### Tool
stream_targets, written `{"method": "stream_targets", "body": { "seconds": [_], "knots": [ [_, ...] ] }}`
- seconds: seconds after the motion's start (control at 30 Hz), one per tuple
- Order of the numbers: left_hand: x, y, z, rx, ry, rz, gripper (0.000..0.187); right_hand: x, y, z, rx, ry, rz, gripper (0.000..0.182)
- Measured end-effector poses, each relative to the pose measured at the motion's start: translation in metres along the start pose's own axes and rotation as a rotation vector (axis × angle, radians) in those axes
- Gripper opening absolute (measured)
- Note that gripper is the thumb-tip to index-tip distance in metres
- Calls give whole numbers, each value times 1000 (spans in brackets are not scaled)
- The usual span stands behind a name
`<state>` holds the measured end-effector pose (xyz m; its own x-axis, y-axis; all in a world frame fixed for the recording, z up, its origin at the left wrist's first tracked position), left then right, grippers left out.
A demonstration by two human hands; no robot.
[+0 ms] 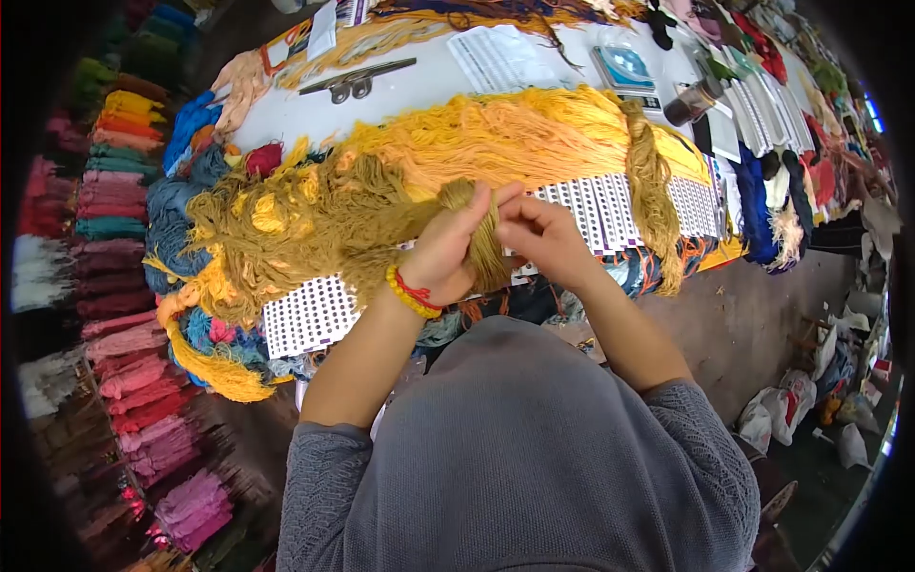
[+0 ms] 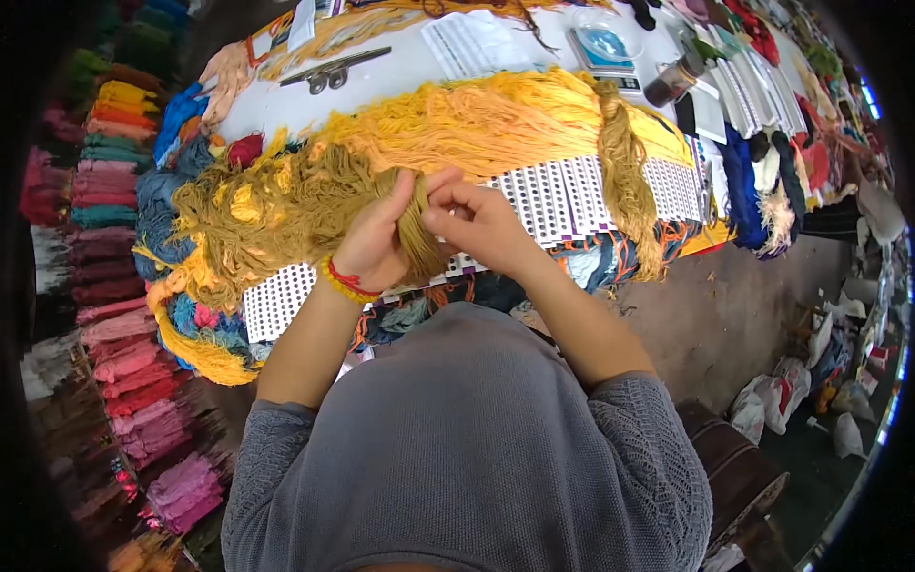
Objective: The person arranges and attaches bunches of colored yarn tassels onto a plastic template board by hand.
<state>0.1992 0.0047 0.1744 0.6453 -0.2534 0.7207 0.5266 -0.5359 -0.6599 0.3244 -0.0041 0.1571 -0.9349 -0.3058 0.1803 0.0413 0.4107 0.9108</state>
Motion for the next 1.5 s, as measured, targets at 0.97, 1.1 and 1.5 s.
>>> {"method": "stream_targets", "body": {
  "seconds": [0.97, 1.1, 1.5],
  "knots": [
    [5, 8, -25, 385, -346, 242, 26, -6, -11, -22, -51, -179, -203, 12],
    [-1, 1, -29, 354, -300, 137, 28, 8, -3, -25, 25, -83, 42, 12],
    [-23, -9, -54, 488, -240, 278, 49, 45, -4, -24, 63, -137, 11, 7]
  ]
}}
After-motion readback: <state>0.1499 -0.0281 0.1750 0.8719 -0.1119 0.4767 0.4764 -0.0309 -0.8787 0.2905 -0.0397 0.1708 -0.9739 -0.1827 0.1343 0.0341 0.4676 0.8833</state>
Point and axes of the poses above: each hand's wrist, its own z-axis towards the middle knuckle, its own x-axis out of the palm, y = z × x, the point moved 3 cm from there along z, towards the middle knuckle, and after that the axes turned 13 degrees about x, right-handed, at the moved point
